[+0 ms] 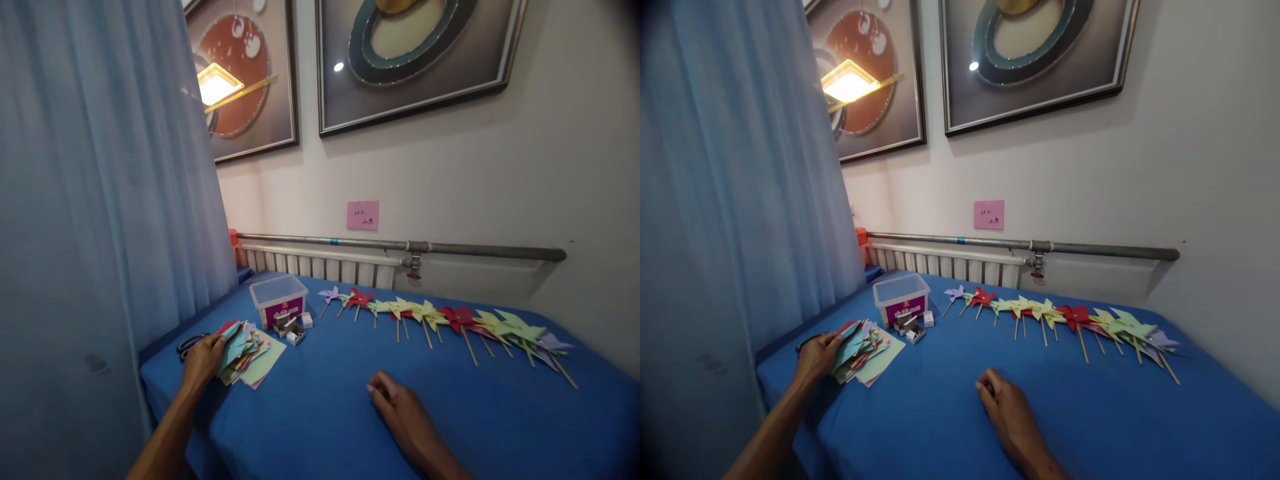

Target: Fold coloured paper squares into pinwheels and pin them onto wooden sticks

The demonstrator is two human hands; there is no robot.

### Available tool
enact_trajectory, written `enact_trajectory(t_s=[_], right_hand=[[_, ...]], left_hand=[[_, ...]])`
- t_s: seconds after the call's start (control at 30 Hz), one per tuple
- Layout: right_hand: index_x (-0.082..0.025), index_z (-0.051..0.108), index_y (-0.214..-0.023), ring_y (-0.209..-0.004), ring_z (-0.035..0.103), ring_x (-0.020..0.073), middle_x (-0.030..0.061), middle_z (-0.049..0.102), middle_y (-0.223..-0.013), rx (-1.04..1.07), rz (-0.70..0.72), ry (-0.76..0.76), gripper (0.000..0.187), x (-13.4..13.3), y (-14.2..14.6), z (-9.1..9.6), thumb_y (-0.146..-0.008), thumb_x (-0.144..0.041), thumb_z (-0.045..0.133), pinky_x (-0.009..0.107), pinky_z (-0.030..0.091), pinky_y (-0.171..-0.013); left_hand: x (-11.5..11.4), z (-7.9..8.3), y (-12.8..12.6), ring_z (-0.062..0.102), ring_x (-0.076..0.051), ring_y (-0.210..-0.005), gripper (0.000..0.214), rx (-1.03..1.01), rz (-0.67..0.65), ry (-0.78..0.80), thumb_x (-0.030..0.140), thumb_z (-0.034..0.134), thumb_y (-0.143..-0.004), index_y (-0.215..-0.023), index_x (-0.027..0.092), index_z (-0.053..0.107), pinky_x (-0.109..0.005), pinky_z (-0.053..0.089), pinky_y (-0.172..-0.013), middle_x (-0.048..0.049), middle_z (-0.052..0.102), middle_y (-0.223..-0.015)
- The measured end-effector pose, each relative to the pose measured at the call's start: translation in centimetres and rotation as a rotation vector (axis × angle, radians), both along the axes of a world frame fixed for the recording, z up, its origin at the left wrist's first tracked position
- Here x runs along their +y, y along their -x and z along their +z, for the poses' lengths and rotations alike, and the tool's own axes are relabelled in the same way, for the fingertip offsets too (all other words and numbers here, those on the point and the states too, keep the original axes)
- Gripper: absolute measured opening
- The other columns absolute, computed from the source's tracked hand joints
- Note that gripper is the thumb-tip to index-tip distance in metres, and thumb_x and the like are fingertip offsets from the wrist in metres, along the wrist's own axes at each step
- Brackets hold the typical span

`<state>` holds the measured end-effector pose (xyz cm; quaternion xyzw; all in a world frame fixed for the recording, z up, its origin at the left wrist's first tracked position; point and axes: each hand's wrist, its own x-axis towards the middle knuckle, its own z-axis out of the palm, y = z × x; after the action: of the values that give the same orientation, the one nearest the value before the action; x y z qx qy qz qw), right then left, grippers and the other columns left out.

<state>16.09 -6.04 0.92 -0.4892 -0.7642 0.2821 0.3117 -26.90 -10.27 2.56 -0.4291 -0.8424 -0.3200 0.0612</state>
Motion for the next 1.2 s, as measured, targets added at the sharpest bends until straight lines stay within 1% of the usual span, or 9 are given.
enact_trajectory(t_s=[0.17,0.27,0.37,0.47,0.6,0.8,0.97,1.07,1.2], right_hand=[[-0.025,0.052,-0.078,-0.062,0.052,0.0187,-0.0012,0.057,-0.065,0.011,0.009,-0.003,0.025,0.3,0.0,-0.5,-0.092,-0.042,0.04,0.03,0.037,-0.063],[-0.025,0.052,-0.077,-0.061,0.053,0.0185,-0.0011,0.058,-0.064,0.011,-0.004,0.004,0.026,0.7,0.0,-1.0,-0.092,-0.043,0.041,0.03,0.036,-0.062],[-0.025,0.054,-0.076,-0.061,0.055,0.0184,-0.0006,0.06,-0.062,0.022,-0.062,-0.003,0.025,1.4,0.4,-1.3,-0.092,-0.04,0.043,0.03,0.035,-0.061],[-0.024,0.056,-0.073,-0.058,0.057,0.0171,0.0007,0.064,-0.062,0.096,-0.044,0.083,0.021,2.7,0.9,-1.5,-0.088,-0.037,0.05,0.029,0.036,-0.059],[-0.023,0.057,-0.075,-0.047,0.055,0.0152,0.0,0.065,-0.063,0.487,-0.168,0.344,0.032,4.5,0.6,-2.3,-0.086,-0.053,0.055,0.027,0.038,-0.049],[-0.02,0.071,-0.106,-0.088,0.076,0.029,0.0115,0.079,-0.093,1.088,-0.152,0.399,0.065,4.1,-1.5,-2.5,-0.078,-0.078,0.065,0.041,0.056,-0.081],[-0.019,0.073,-0.109,-0.103,0.075,0.034,0.0146,0.08,-0.103,1.126,-0.122,0.477,0.062,3.4,-1.3,-1.8,-0.073,-0.069,0.078,0.046,0.057,-0.087],[-0.019,0.074,-0.105,-0.095,0.076,0.0333,0.0102,0.081,-0.097,1.099,-0.181,0.423,0.058,3.5,-0.9,-2.4,-0.064,-0.057,0.089,0.045,0.059,-0.083],[-0.019,0.074,-0.103,-0.08,0.075,0.0294,0.0076,0.081,-0.087,1.06,-0.203,0.374,0.052,4.0,-1.0,-3.4,-0.067,-0.055,0.087,0.041,0.059,-0.074]], left_hand=[[-0.2,2.6,-1.3,0.066,-0.026,-0.115,0.039,-0.014,0.068,-0.388,0.036,0.04,-0.097,-0.104,0.017,0.074,-0.035,0.046,-0.105,-0.0126,0.075,-0.12],[1.0,4.4,-4.5,0.068,-0.026,-0.1,0.036,-0.263,-0.009,-0.558,0.045,0.047,-0.091,-0.097,0.019,0.072,-0.035,0.052,-0.09,-0.0084,0.076,-0.103],[3.5,5.4,-9.8,0.063,-0.022,-0.066,0.04,-0.766,-0.325,-0.575,0.056,0.066,-0.075,-0.082,0.016,0.07,-0.032,0.049,-0.062,-0.0045,0.07,-0.072],[6.4,5.6,-16.0,0.057,-0.016,-0.054,0.044,-1.157,-0.713,-0.398,0.054,0.082,-0.062,-0.073,0.015,0.065,-0.028,0.046,-0.054,-0.0018,0.064,-0.062],[9.3,4.3,-23.0,0.054,-0.013,-0.052,0.04,-1.421,-0.909,-0.205,0.045,0.087,-0.063,-0.071,0.016,0.06,-0.025,0.043,-0.052,0.0005,0.059,-0.059],[11.0,-0.6,-27.9,0.051,-0.012,-0.048,0.038,-1.558,-0.879,-0.1,0.044,0.084,-0.07,-0.07,0.017,0.057,-0.025,0.035,-0.047,0.0017,0.054,-0.054],[10.2,-2.9,-28.3,0.051,-0.012,-0.047,0.047,-1.531,-0.815,-0.098,0.053,0.087,-0.063,-0.068,0.018,0.056,-0.025,0.036,-0.047,0.0023,0.054,-0.054],[9.8,-2.8,-28.3,0.052,-0.012,-0.048,0.049,-1.506,-0.852,-0.059,0.055,0.088,-0.059,-0.068,0.018,0.057,-0.025,0.036,-0.048,0.0015,0.056,-0.055],[9.8,-2.4,-28.4,0.048,-0.01,-0.047,0.047,-1.445,-0.869,-0.015,0.049,0.091,-0.052,-0.064,0.017,0.058,-0.025,0.035,-0.049,0.002,0.056,-0.052]])
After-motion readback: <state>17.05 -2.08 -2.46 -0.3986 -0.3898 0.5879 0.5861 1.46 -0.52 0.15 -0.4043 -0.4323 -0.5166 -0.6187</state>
